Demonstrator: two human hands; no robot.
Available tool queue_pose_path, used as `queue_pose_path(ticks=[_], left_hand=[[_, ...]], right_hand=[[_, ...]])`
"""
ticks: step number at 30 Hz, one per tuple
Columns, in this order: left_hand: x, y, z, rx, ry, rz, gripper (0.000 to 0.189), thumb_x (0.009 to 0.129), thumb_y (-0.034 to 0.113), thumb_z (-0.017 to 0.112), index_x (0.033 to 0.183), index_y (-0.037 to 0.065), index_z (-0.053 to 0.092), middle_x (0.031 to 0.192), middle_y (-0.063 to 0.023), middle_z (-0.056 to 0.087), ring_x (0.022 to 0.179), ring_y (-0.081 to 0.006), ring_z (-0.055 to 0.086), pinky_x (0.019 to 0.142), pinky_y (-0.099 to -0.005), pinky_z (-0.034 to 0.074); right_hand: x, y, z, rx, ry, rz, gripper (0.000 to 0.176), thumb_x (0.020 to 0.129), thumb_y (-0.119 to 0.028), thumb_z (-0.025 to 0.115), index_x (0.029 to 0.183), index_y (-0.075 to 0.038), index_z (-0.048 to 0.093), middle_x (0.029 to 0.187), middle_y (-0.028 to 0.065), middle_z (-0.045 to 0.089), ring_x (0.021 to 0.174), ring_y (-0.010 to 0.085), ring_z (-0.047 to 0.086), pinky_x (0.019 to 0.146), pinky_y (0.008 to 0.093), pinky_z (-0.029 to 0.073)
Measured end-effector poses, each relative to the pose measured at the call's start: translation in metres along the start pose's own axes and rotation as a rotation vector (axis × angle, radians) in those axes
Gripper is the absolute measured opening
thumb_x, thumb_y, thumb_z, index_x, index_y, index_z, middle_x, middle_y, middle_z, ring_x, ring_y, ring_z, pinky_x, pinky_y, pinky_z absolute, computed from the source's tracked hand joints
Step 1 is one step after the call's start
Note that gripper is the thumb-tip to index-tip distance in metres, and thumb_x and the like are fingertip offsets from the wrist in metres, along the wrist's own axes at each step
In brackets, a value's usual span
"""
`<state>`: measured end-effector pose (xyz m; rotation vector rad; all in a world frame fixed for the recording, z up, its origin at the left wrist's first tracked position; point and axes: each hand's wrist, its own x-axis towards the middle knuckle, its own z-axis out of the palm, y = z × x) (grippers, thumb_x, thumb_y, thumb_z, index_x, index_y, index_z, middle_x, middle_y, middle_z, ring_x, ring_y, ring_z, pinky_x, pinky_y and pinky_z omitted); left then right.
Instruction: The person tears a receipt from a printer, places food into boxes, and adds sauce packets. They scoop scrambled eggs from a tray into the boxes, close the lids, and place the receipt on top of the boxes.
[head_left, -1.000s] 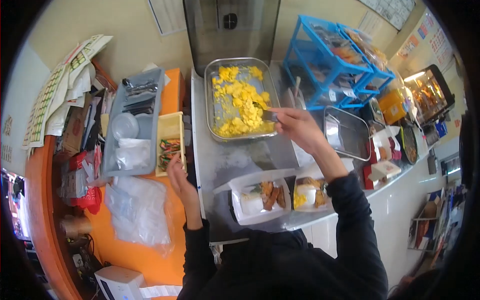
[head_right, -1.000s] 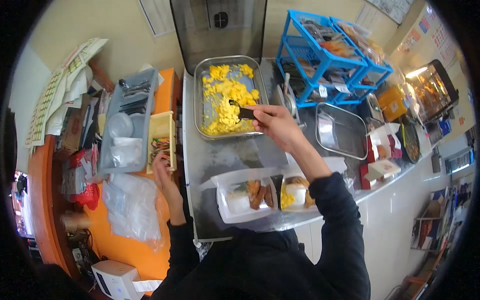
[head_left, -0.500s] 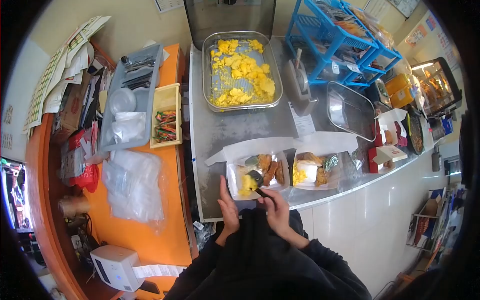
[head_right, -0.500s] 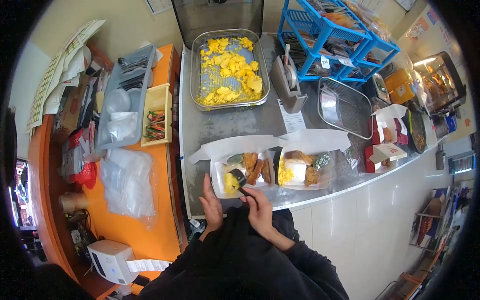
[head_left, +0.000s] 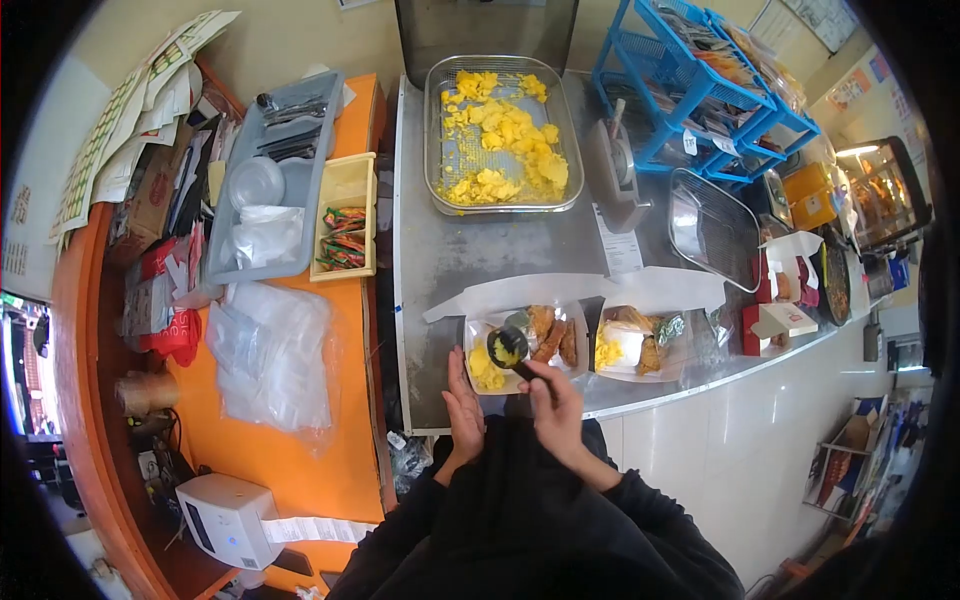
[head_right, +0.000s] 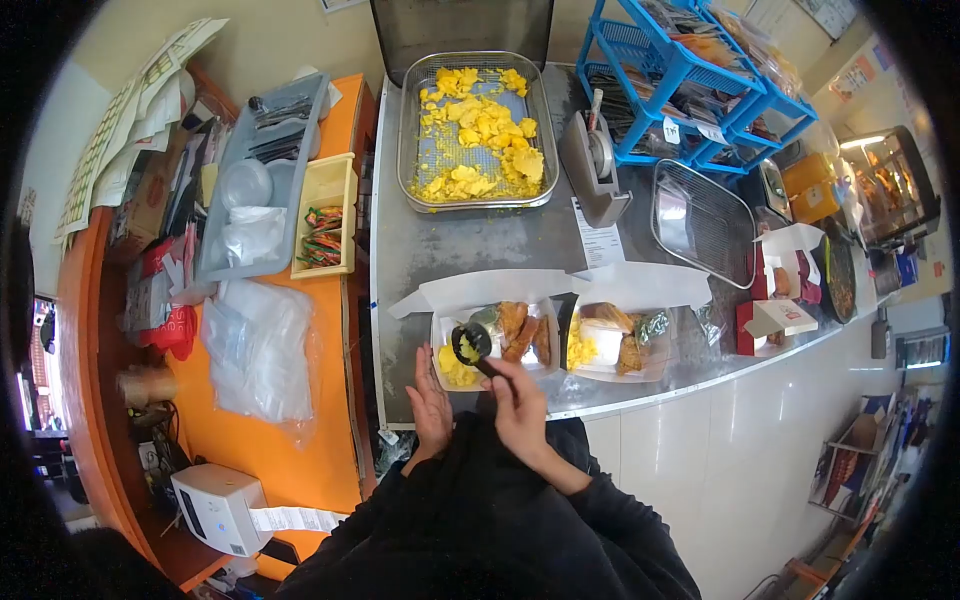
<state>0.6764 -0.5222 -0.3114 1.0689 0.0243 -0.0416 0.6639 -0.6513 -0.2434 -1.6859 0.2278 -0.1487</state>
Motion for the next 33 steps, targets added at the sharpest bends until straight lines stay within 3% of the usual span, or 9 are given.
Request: queue_pose_path(ticks=[4, 8, 10, 15, 17, 21, 25, 28, 33], left_hand=[[0.003, 0.006, -0.005, 0.079, 0.098, 0.017, 0.074, 0.099, 0.057, 0.015, 0.149, 0.003, 0.013, 0.157, -0.0145, 0.011, 0.145, -0.0264, 0.01, 0.116, -0.0415, 0.003], [0.022, 0.019, -0.016, 0.305, 0.238, 0.17, 0.07, 0.099, 0.055, 0.02, 0.147, 0.005, 0.02, 0.152, -0.0142, 0.023, 0.142, -0.0267, 0.018, 0.115, -0.0444, 0.008], [0.038, 0.038, -0.016, 0.476, 0.231, 0.251, 0.062, 0.101, 0.045, 0.021, 0.144, 0.0, 0.027, 0.145, -0.0161, 0.03, 0.14, -0.0268, 0.022, 0.115, -0.0405, 0.015], [0.094, 0.1, 0.002, 0.791, -0.049, 0.325, 0.055, 0.101, 0.037, 0.023, 0.133, -0.001, 0.046, 0.134, -0.017, 0.046, 0.131, -0.0285, 0.038, 0.112, -0.0386, 0.022], [0.116, 0.106, 0.008, 0.575, -0.194, 0.114, 0.052, 0.101, 0.037, 0.026, 0.127, 0.0, 0.051, 0.128, -0.018, 0.052, 0.124, -0.0298, 0.045, 0.109, -0.0386, 0.025], [0.121, 0.119, -0.008, 0.69, -0.676, -0.003, 0.04, 0.096, 0.034, 0.045, 0.121, 0.004, 0.057, 0.125, -0.0166, 0.057, 0.117, -0.0318, 0.052, 0.104, -0.0415, 0.031], [0.068, 0.111, 0.007, 1.279, -0.44, 0.326, 0.049, 0.077, 0.027, 0.071, 0.123, 0.014, 0.058, 0.129, -0.0098, 0.056, 0.122, -0.0295, 0.048, 0.103, -0.045, 0.03], [0.062, 0.086, -0.006, 1.394, -0.344, 0.454, 0.048, 0.08, 0.03, 0.067, 0.123, 0.012, 0.057, 0.13, -0.0104, 0.055, 0.124, -0.0289, 0.047, 0.105, -0.0455, 0.028], [0.055, 0.119, -0.003, 1.312, -0.32, 0.311, 0.043, 0.087, 0.03, 0.057, 0.124, 0.008, 0.056, 0.131, -0.0133, 0.054, 0.125, -0.0301, 0.046, 0.106, -0.0479, 0.023]], right_hand=[[0.04, -0.069, -0.038, 0.584, -0.118, 0.512, 0.028, 0.096, -0.007, 0.052, 0.123, 0.001, 0.057, 0.098, 0.0064, 0.065, 0.083, 0.0129, 0.065, 0.081, 0.0262, 0.053], [0.113, -0.129, -0.07, 0.73, -0.225, 0.451, 0.034, 0.096, -0.007, 0.053, 0.127, 0.005, 0.052, 0.101, 0.0117, 0.064, 0.086, 0.0135, 0.064, 0.083, 0.0248, 0.054], [0.168, -0.129, -0.062, 0.651, -0.184, 0.31, 0.034, 0.095, -0.007, 0.053, 0.126, 0.008, 0.052, 0.095, 0.0115, 0.065, 0.085, 0.0142, 0.064, 0.078, 0.0252, 0.054], [0.299, -0.036, -0.041, -0.378, -0.394, -0.108, 0.032, 0.095, -0.018, 0.056, 0.122, -0.001, 0.06, 0.099, 0.0117, 0.067, 0.091, 0.0205, 0.063, 0.081, 0.0293, 0.048], [0.314, -0.011, -0.034, -0.661, -0.445, -0.308, 0.033, 0.095, -0.024, 0.056, 0.12, -0.003, 0.061, 0.098, 0.0148, 0.067, 0.092, 0.0252, 0.063, 0.083, 0.0338, 0.048], [0.252, -0.076, -0.049, -0.775, -0.53, -0.339, 0.04, 0.089, -0.038, 0.062, 0.109, -0.003, 0.066, 0.098, 0.017, 0.064, 0.093, 0.0355, 0.061, 0.084, 0.0422, 0.048], [0.16, -0.095, -0.095, -0.87, -0.724, -0.487, 0.04, 0.085, -0.042, 0.064, 0.104, -0.007, 0.068, 0.106, 0.0159, 0.062, 0.103, 0.0331, 0.057, 0.088, 0.0423, 0.045], [0.124, -0.079, -0.092, -0.981, -0.629, -0.571, 0.037, 0.085, -0.04, 0.062, 0.104, -0.009, 0.069, 0.097, 0.0114, 0.065, 0.094, 0.0293, 0.061, 0.08, 0.0389, 0.05], [0.11, -0.069, -0.069, -0.88, -0.612, -0.547, 0.03, 0.088, -0.037, 0.059, 0.105, -0.014, 0.069, 0.095, 0.0068, 0.066, 0.09, 0.0271, 0.063, 0.073, 0.0374, 0.052]])
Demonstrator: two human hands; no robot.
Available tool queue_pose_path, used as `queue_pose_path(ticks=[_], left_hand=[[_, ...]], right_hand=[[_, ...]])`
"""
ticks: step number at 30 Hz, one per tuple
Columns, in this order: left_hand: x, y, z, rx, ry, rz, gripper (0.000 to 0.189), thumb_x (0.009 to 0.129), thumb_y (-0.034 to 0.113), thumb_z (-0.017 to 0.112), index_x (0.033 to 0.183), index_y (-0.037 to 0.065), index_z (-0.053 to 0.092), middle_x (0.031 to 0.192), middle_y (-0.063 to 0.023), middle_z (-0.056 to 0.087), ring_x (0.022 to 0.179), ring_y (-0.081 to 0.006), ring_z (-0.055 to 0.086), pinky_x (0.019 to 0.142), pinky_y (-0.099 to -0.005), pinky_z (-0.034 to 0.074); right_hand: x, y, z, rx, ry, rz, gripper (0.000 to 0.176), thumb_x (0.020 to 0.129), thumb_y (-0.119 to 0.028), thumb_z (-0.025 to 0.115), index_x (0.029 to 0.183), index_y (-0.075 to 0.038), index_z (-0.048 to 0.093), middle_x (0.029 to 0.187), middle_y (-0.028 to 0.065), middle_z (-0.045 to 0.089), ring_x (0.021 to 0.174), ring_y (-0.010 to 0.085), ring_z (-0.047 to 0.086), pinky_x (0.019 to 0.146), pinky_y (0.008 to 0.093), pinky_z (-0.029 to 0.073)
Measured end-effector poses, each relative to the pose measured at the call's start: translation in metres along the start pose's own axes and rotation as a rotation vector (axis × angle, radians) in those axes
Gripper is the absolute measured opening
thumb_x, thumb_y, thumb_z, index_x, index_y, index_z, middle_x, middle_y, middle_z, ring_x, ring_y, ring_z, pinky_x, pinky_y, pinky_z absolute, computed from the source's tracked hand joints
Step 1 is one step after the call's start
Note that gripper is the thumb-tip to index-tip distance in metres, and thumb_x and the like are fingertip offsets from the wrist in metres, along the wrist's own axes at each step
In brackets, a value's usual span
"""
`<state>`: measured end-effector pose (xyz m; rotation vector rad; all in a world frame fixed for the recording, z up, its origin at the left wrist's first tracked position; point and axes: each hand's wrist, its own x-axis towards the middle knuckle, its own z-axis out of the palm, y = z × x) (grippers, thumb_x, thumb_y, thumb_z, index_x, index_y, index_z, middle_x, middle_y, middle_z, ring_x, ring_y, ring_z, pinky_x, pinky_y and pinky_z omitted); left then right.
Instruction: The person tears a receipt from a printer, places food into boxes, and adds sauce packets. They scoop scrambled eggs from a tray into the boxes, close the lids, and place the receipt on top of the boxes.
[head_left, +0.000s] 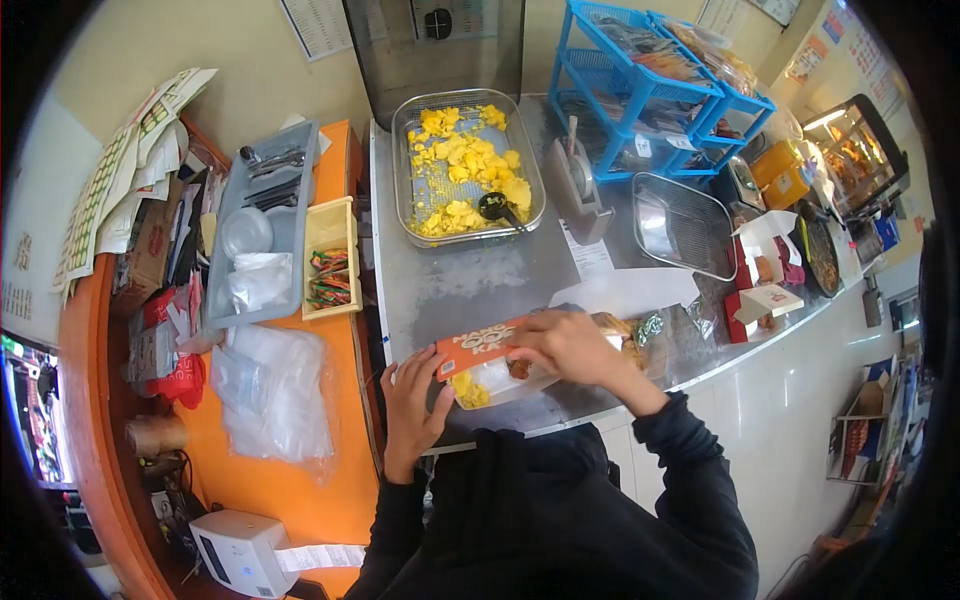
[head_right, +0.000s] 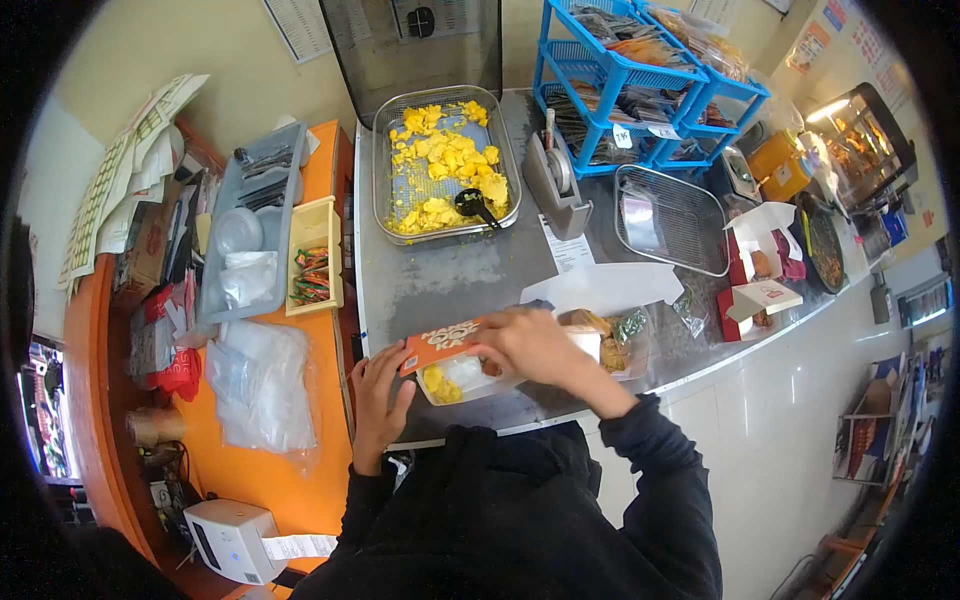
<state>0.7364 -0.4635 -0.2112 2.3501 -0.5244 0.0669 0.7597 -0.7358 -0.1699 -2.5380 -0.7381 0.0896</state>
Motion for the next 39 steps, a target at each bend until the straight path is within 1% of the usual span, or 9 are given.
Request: queue_pose_path(ticks=[3, 7, 8, 11, 16, 20, 27, 33, 39], left_hand=[[-0.012, 0.001, -0.009, 0.024, 0.019, -0.058, 0.039, 0.09, 0.03, 0.053, 0.12, 0.005, 0.056, 0.131, -0.018, 0.053, 0.126, -0.0331, 0.045, 0.106, -0.0473, 0.025], [-0.036, 0.0, 0.017, 0.029, 0.124, -0.215, 0.036, 0.094, 0.028, 0.052, 0.118, 0.001, 0.053, 0.135, -0.0299, 0.044, 0.128, -0.0414, 0.041, 0.106, -0.0501, 0.026], [-0.04, 0.002, 0.032, 0.023, 0.157, -0.273, 0.037, 0.094, 0.027, 0.051, 0.118, -0.001, 0.051, 0.136, -0.0332, 0.041, 0.129, -0.0439, 0.039, 0.106, -0.0515, 0.026], [-0.044, -0.002, 0.091, -0.091, 0.298, -0.465, 0.042, 0.096, 0.025, 0.05, 0.122, -0.008, 0.043, 0.14, -0.0391, 0.03, 0.129, -0.0493, 0.036, 0.106, -0.0527, 0.027], [-0.029, -0.018, 0.104, -0.239, 0.38, -0.461, 0.061, 0.096, 0.025, 0.052, 0.137, -0.012, 0.026, 0.136, -0.0318, 0.04, 0.125, -0.0403, 0.045, 0.103, -0.0422, 0.036], [-0.009, -0.04, 0.087, -0.624, 0.338, -0.428, 0.063, 0.089, 0.022, 0.064, 0.137, -0.006, 0.034, 0.128, -0.0235, 0.052, 0.118, -0.0301, 0.053, 0.097, -0.0358, 0.042], [0.003, -0.02, 0.037, -0.45, 0.235, -0.586, 0.052, 0.081, 0.024, 0.072, 0.121, -0.004, 0.054, 0.102, -0.0177, 0.068, 0.093, -0.0261, 0.067, 0.083, -0.0363, 0.05], [0.009, -0.009, 0.017, -0.184, 0.118, -0.653, 0.05, 0.089, 0.039, 0.062, 0.111, -0.006, 0.063, 0.094, -0.0197, 0.069, 0.087, -0.0266, 0.067, 0.077, -0.0346, 0.051], [-0.001, -0.029, 0.044, -0.236, -0.022, -0.722, 0.046, 0.098, 0.036, 0.045, 0.126, 0.001, 0.05, 0.104, -0.025, 0.065, 0.1, -0.0361, 0.064, 0.087, -0.0404, 0.047]], right_hand=[[-0.005, -0.011, 0.03, -0.024, 0.148, -0.06, 0.031, 0.088, -0.036, 0.059, 0.109, -0.014, 0.068, 0.101, 0.007, 0.065, 0.095, 0.0264, 0.062, 0.074, 0.0364, 0.052], [-0.007, -0.017, 0.056, -0.156, 0.177, -0.035, 0.046, 0.089, -0.046, 0.056, 0.122, -0.014, 0.059, 0.136, 0.0247, 0.043, 0.13, 0.0469, 0.034, 0.105, 0.0545, 0.032], [-0.005, -0.012, 0.07, -0.079, 0.117, 0.07, 0.056, 0.09, -0.047, 0.053, 0.133, -0.011, 0.047, 0.146, 0.0314, 0.025, 0.135, 0.0556, 0.016, 0.109, 0.0626, 0.017], [0.002, -0.005, 0.13, -0.013, 0.358, 0.339, 0.062, 0.092, -0.041, 0.052, 0.141, -0.007, 0.035, 0.146, 0.0344, 0.021, 0.135, 0.0571, 0.015, 0.108, 0.0636, 0.019], [0.008, -0.005, 0.136, 0.413, 0.355, 0.516, 0.076, 0.087, -0.031, 0.06, 0.141, 0.007, 0.023, 0.138, 0.0356, 0.033, 0.129, 0.0474, 0.035, 0.104, 0.0482, 0.035], [0.019, 0.031, 0.144, 0.456, 0.377, 0.438, 0.076, 0.082, -0.027, 0.068, 0.136, 0.009, 0.028, 0.129, 0.0335, 0.043, 0.117, 0.0456, 0.048, 0.095, 0.0447, 0.044], [0.037, 0.023, 0.083, 0.52, 0.141, 0.643, 0.068, 0.079, -0.034, 0.074, 0.122, 0.008, 0.042, 0.112, 0.03, 0.059, 0.108, 0.0432, 0.057, 0.091, 0.0427, 0.047], [0.039, 0.02, 0.055, 0.365, -0.032, 0.673, 0.072, 0.081, -0.051, 0.065, 0.118, 0.007, 0.045, 0.108, 0.0303, 0.061, 0.103, 0.043, 0.06, 0.089, 0.0443, 0.048], [0.03, 0.017, 0.086, 0.199, -0.019, 0.587, 0.053, 0.093, -0.036, 0.052, 0.121, 0.008, 0.047, 0.109, 0.0283, 0.062, 0.094, 0.0383, 0.064, 0.08, 0.0447, 0.053]])
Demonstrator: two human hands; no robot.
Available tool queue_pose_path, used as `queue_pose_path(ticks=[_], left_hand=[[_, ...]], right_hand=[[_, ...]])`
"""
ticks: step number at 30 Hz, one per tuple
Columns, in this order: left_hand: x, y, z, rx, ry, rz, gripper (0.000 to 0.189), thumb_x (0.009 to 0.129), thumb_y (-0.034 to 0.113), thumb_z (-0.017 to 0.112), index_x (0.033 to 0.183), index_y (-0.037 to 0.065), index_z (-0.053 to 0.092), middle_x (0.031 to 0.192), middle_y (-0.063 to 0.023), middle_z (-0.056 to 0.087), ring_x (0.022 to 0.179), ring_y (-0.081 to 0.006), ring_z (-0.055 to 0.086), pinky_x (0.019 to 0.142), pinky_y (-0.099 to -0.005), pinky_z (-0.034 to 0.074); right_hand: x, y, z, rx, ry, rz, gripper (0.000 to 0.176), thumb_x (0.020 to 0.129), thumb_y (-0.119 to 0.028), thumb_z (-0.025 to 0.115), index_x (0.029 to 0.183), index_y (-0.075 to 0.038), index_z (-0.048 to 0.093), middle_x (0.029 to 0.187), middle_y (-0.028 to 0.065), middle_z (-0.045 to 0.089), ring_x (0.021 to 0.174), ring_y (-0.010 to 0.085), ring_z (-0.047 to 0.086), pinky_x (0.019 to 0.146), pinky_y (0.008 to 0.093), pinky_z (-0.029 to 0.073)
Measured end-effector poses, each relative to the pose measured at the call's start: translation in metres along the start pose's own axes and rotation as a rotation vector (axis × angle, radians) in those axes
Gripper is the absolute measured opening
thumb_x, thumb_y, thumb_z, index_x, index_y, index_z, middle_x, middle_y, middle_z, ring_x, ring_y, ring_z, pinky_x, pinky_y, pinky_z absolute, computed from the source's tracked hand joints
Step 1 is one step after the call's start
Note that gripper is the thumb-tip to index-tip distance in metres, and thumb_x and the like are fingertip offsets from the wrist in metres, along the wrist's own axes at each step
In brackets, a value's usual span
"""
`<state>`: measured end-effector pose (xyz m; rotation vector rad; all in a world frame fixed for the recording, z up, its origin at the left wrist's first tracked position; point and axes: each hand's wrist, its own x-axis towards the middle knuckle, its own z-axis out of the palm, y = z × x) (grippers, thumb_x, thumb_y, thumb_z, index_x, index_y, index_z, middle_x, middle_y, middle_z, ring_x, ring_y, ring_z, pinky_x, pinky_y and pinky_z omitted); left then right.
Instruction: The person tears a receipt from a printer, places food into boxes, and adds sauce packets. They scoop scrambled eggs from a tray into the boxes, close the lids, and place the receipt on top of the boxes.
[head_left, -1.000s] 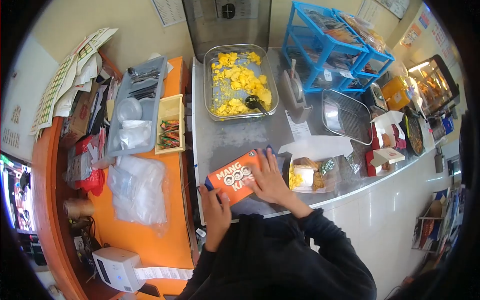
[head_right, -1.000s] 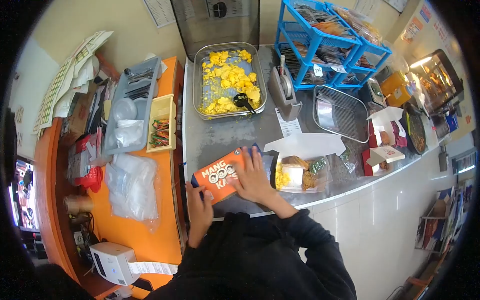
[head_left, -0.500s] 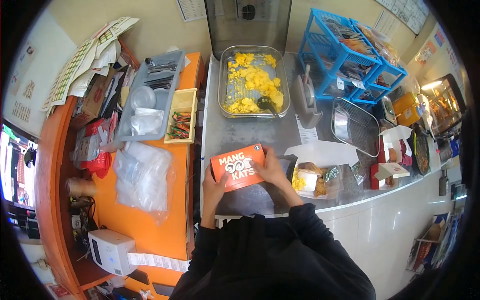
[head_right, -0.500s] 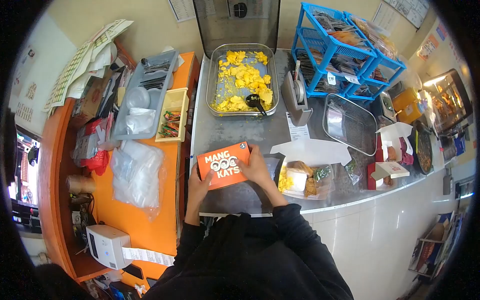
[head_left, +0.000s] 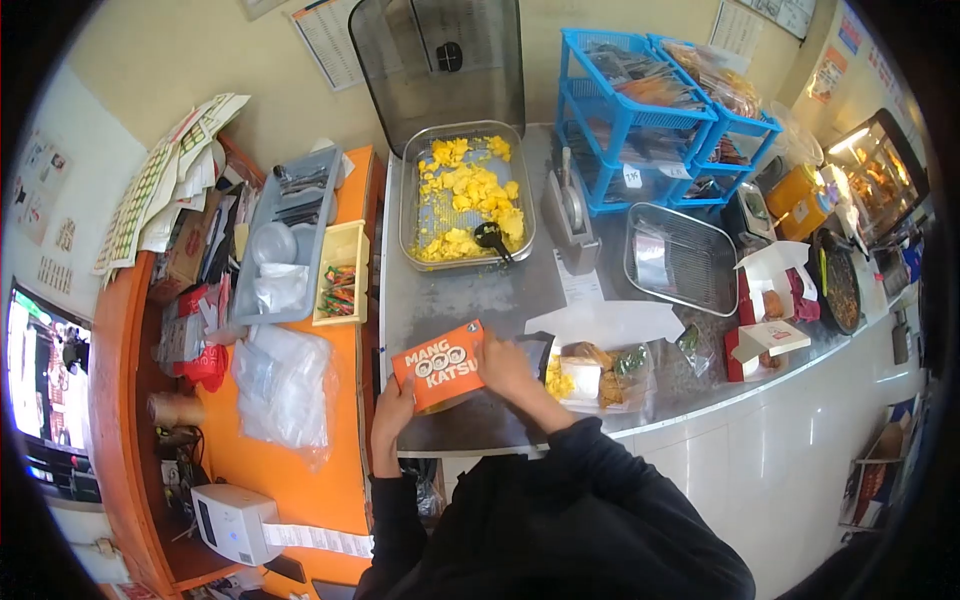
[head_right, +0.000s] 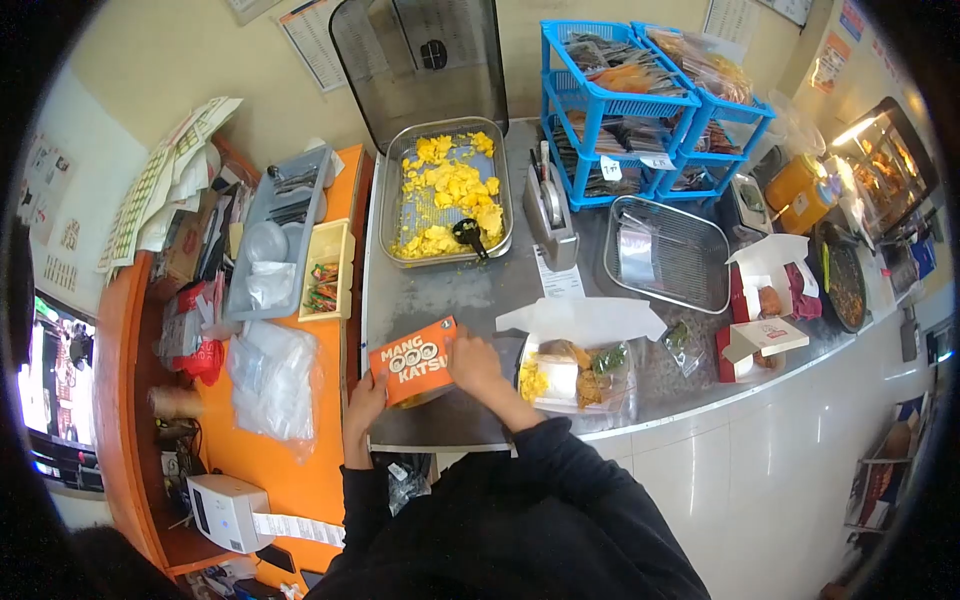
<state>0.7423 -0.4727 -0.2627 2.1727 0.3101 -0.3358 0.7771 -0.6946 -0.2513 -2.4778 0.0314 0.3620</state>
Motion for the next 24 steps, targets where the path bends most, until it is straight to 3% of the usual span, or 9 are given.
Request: queue_pose_path(ticks=[2, 3, 4, 5, 6, 7, 11, 14, 24], left_hand=[[0.012, -0.044, 0.023, -0.131, 0.063, 0.108, 0.046, 0.1, 0.032, 0.039, 0.133, 0.0, 0.042, 0.112, -0.0268, 0.061, 0.106, -0.0366, 0.061, 0.091, -0.0416, 0.044], [0.005, -0.036, 0.026, -0.1, 0.051, 0.242, 0.05, 0.101, 0.031, 0.033, 0.142, 0.002, 0.03, 0.135, -0.0299, 0.044, 0.129, -0.0398, 0.042, 0.104, -0.0431, 0.034], [0.001, -0.033, 0.03, -0.046, 0.14, 0.317, 0.052, 0.101, 0.032, 0.033, 0.143, 0.002, 0.029, 0.139, -0.0299, 0.037, 0.133, -0.0405, 0.034, 0.107, -0.0438, 0.03], [-0.004, -0.033, 0.033, 0.011, 0.23, 0.392, 0.053, 0.101, 0.033, 0.032, 0.144, 0.003, 0.028, 0.144, -0.0298, 0.03, 0.137, -0.0412, 0.027, 0.11, -0.0444, 0.026], [-0.007, -0.027, 0.031, 0.07, 0.318, 0.464, 0.054, 0.101, 0.034, 0.032, 0.146, 0.003, 0.027, 0.149, -0.0298, 0.022, 0.141, -0.042, 0.019, 0.112, -0.0451, 0.021], [-0.007, -0.022, 0.019, 0.141, 0.217, 0.573, 0.067, 0.098, 0.046, 0.037, 0.148, 0.005, 0.022, 0.154, -0.0274, 0.006, 0.143, -0.0439, 0.003, 0.115, -0.0492, 0.011], [0.0, 0.001, -0.015, 0.814, -0.103, 0.821, 0.091, 0.081, 0.06, 0.056, 0.144, 0.0, 0.029, 0.151, -0.0302, 0.014, 0.14, -0.048, 0.012, 0.114, -0.0514, 0.017], [0.005, 0.005, -0.014, 0.893, -0.096, 0.87, 0.087, 0.08, 0.056, 0.06, 0.142, 0.0, 0.033, 0.147, -0.0316, 0.022, 0.138, -0.0484, 0.019, 0.113, -0.0513, 0.021], [0.019, 0.005, -0.02, 1.02, -0.135, 0.921, 0.073, 0.086, 0.044, 0.059, 0.143, 0.005, 0.034, 0.143, -0.0327, 0.027, 0.135, -0.0506, 0.024, 0.112, -0.0528, 0.024]], right_hand=[[-0.008, 0.005, 0.015, -0.05, 0.134, -0.068, 0.052, 0.094, -0.032, 0.05, 0.127, 0.008, 0.044, 0.113, 0.0263, 0.061, 0.093, 0.0368, 0.064, 0.078, 0.0424, 0.054], [-0.006, 0.017, 0.037, -0.06, 0.27, -0.151, 0.053, 0.094, -0.03, 0.05, 0.13, 0.008, 0.042, 0.115, 0.0249, 0.061, 0.093, 0.0362, 0.064, 0.077, 0.0415, 0.055], [-0.005, 0.019, 0.039, -0.071, 0.405, -0.237, 0.054, 0.095, -0.029, 0.049, 0.133, 0.009, 0.04, 0.117, 0.0235, 0.061, 0.094, 0.0356, 0.064, 0.076, 0.0406, 0.055], [-0.007, 0.025, 0.038, -0.042, 0.254, -0.203, 0.057, 0.095, -0.027, 0.048, 0.14, 0.005, 0.034, 0.134, 0.0222, 0.05, 0.113, 0.0377, 0.056, 0.083, 0.0395, 0.054], [-0.013, 0.022, 0.025, -0.109, 0.268, -0.313, 0.059, 0.095, -0.028, 0.049, 0.141, 0.004, 0.033, 0.137, 0.0227, 0.045, 0.118, 0.0394, 0.05, 0.088, 0.0407, 0.051], [-0.02, 0.02, 0.011, -0.177, 0.28, -0.422, 0.06, 0.094, -0.029, 0.05, 0.142, 0.003, 0.032, 0.141, 0.0233, 0.04, 0.124, 0.0411, 0.045, 0.093, 0.0419, 0.048], [-0.019, 0.04, -0.007, -0.341, 0.0, -0.798, 0.071, 0.087, -0.033, 0.06, 0.144, -0.001, 0.031, 0.151, 0.0214, 0.023, 0.139, 0.0398, 0.025, 0.108, 0.0417, 0.036], [-0.008, 0.044, -0.008, -0.422, 0.01, -0.868, 0.077, 0.081, -0.03, 0.067, 0.144, -0.004, 0.032, 0.15, 0.0201, 0.027, 0.136, 0.039, 0.03, 0.103, 0.0403, 0.043], [-0.005, 0.022, -0.021, -0.388, -0.027, -0.715, 0.045, 0.083, -0.018, 0.064, 0.124, -0.008, 0.048, 0.142, 0.019, 0.041, 0.135, 0.0385, 0.034, 0.08, 0.038, 0.057]])
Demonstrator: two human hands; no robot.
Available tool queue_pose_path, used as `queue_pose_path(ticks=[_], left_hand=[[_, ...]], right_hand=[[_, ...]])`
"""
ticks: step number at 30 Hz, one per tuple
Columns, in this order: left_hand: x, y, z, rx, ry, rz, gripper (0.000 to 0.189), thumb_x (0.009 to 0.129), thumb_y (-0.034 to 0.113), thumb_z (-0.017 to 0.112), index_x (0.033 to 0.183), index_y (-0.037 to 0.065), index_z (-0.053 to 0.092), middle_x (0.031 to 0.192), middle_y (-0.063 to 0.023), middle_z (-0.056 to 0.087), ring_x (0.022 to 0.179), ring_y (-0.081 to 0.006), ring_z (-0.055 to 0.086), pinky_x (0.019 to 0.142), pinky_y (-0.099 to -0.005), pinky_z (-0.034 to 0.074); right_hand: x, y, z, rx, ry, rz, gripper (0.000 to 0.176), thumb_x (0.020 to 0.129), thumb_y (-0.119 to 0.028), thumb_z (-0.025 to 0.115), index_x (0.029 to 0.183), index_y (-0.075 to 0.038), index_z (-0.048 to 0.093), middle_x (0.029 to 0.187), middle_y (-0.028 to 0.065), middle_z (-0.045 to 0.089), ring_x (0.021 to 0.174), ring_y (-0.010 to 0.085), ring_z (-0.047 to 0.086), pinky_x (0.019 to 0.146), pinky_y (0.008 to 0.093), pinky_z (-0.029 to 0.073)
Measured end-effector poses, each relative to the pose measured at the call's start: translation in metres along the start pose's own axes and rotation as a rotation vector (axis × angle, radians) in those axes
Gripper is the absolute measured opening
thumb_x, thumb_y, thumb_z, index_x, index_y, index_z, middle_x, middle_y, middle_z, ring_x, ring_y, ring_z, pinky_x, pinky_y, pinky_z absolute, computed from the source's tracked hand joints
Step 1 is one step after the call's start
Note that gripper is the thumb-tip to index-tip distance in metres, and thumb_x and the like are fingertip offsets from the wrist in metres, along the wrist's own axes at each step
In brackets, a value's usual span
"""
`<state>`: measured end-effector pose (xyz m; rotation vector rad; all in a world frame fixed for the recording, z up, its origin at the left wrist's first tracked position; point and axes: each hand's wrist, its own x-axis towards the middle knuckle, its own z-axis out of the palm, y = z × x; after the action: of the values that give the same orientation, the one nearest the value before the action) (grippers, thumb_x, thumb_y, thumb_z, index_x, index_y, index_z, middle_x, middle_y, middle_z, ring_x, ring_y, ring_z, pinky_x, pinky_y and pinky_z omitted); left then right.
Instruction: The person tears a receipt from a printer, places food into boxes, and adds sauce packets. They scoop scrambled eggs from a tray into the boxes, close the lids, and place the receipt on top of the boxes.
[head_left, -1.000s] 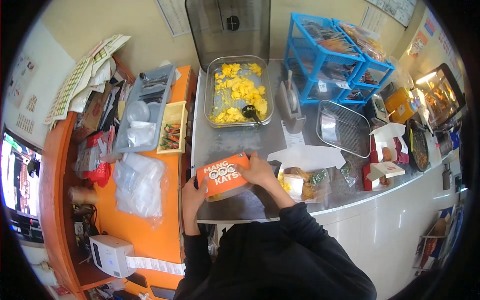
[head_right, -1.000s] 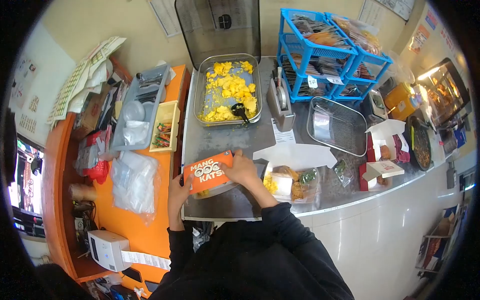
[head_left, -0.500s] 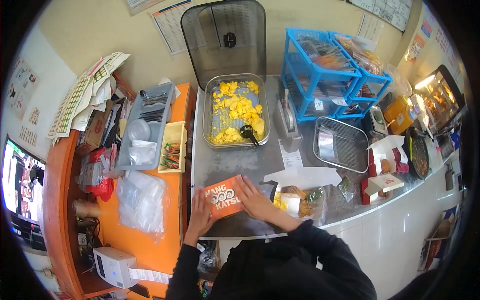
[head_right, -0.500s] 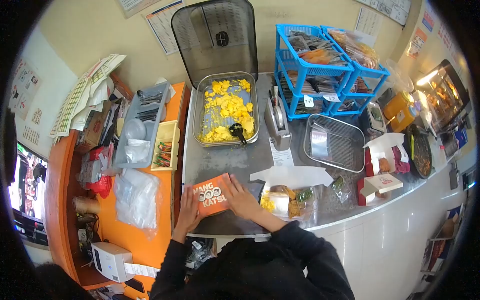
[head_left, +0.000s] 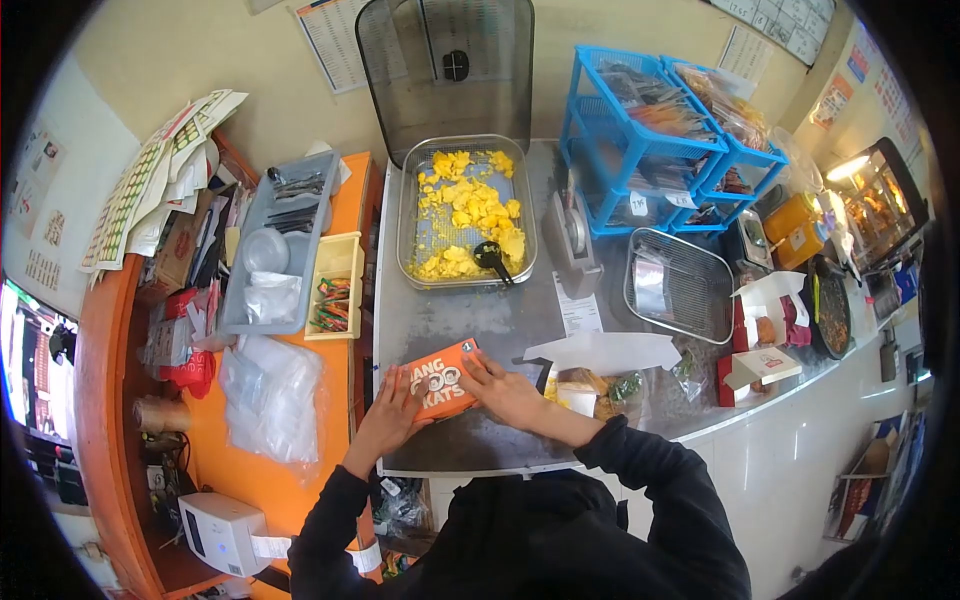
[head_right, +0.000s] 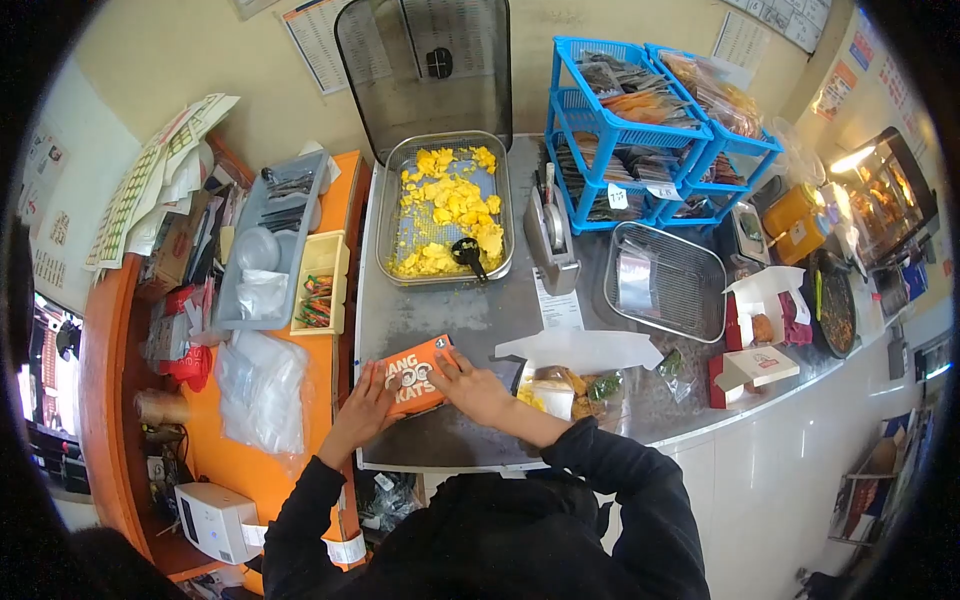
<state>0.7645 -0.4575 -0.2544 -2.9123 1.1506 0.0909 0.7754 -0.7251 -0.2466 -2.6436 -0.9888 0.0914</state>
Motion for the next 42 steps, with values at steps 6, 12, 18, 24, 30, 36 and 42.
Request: queue_pose_path(ticks=[6, 12, 18, 24, 30, 36, 42], left_hand=[[-0.004, 0.019, 0.0, -0.024, -0.003, -0.073, 0.063, 0.086, 0.036, 0.062, 0.143, 0.026, 0.037, 0.146, -0.033, 0.021, 0.137, -0.0543, 0.014, 0.112, -0.0568, 0.02], [-0.007, 0.033, -0.002, -0.369, 0.166, -0.123, 0.054, 0.083, 0.023, 0.068, 0.133, 0.033, 0.051, 0.153, -0.0216, 0.018, 0.138, -0.056, 0.003, 0.111, -0.0606, 0.019], [0.004, 0.043, 0.036, -0.342, 0.421, -0.249, 0.042, 0.083, 0.016, 0.068, 0.124, 0.026, 0.063, 0.155, -0.0105, 0.025, 0.142, -0.0465, 0.005, 0.114, -0.0538, 0.017], [0.055, 0.103, -0.049, -0.449, 0.367, -0.639, 0.03, 0.089, 0.024, 0.06, 0.116, 0.013, 0.065, 0.144, -0.019, 0.038, 0.138, -0.0439, 0.021, 0.111, -0.0495, 0.024], [0.11, 0.188, -0.038, -0.665, 0.27, -0.283, 0.041, 0.095, 0.026, 0.051, 0.127, 0.001, 0.052, 0.14, -0.0321, 0.036, 0.132, -0.0464, 0.032, 0.11, -0.0491, 0.026], [0.12, 0.229, 0.02, -0.661, 0.24, -0.437, 0.057, 0.095, 0.022, 0.047, 0.138, -0.009, 0.026, 0.139, -0.0382, 0.031, 0.134, -0.048, 0.028, 0.111, -0.0505, 0.023], [0.121, 0.225, 0.034, -0.828, 0.325, -0.438, 0.056, 0.096, 0.022, 0.046, 0.138, -0.01, 0.027, 0.138, -0.035, 0.035, 0.132, -0.0459, 0.033, 0.109, -0.0459, 0.028]], right_hand=[[-0.015, 0.0, 0.025, -0.006, 0.122, -0.063, 0.031, 0.084, -0.014, 0.061, 0.113, -0.008, 0.053, 0.142, 0.0208, 0.04, 0.136, 0.0392, 0.034, 0.079, 0.0363, 0.057], [-0.027, -0.005, 0.052, -0.082, 0.308, -0.1, 0.024, 0.081, -0.012, 0.061, 0.104, -0.006, 0.055, 0.14, 0.0265, 0.04, 0.135, 0.0371, 0.036, 0.089, 0.0351, 0.052], [-0.036, 0.007, -0.023, 0.059, 0.546, 0.062, 0.019, 0.08, -0.012, 0.059, 0.099, -0.007, 0.06, 0.136, 0.0181, 0.049, 0.133, 0.0362, 0.039, 0.105, 0.0516, 0.035], [-0.123, 0.063, -0.135, 0.01, 0.371, 0.791, 0.031, 0.096, -0.03, 0.046, 0.087, -0.008, 0.066, 0.093, 0.0192, 0.066, 0.098, 0.0329, 0.06, 0.09, 0.0539, 0.039], [-0.175, 0.014, -0.044, -0.064, 0.518, 0.828, 0.027, 0.089, -0.027, 0.058, 0.091, 0.0, 0.06, 0.108, 0.0284, 0.058, 0.098, 0.0448, 0.057, 0.084, 0.0546, 0.042], [-0.181, 0.017, 0.011, 0.12, 0.728, 1.021, 0.036, 0.087, -0.018, 0.061, 0.111, 0.002, 0.043, 0.123, 0.0374, 0.043, 0.115, 0.0517, 0.047, 0.091, 0.0501, 0.043], [-0.187, 0.034, 0.025, 0.558, 0.752, 1.04, 0.063, 0.091, -0.021, 0.058, 0.138, 0.006, 0.027, 0.132, 0.0293, 0.042, 0.117, 0.0431, 0.05, 0.095, 0.0426, 0.043]])
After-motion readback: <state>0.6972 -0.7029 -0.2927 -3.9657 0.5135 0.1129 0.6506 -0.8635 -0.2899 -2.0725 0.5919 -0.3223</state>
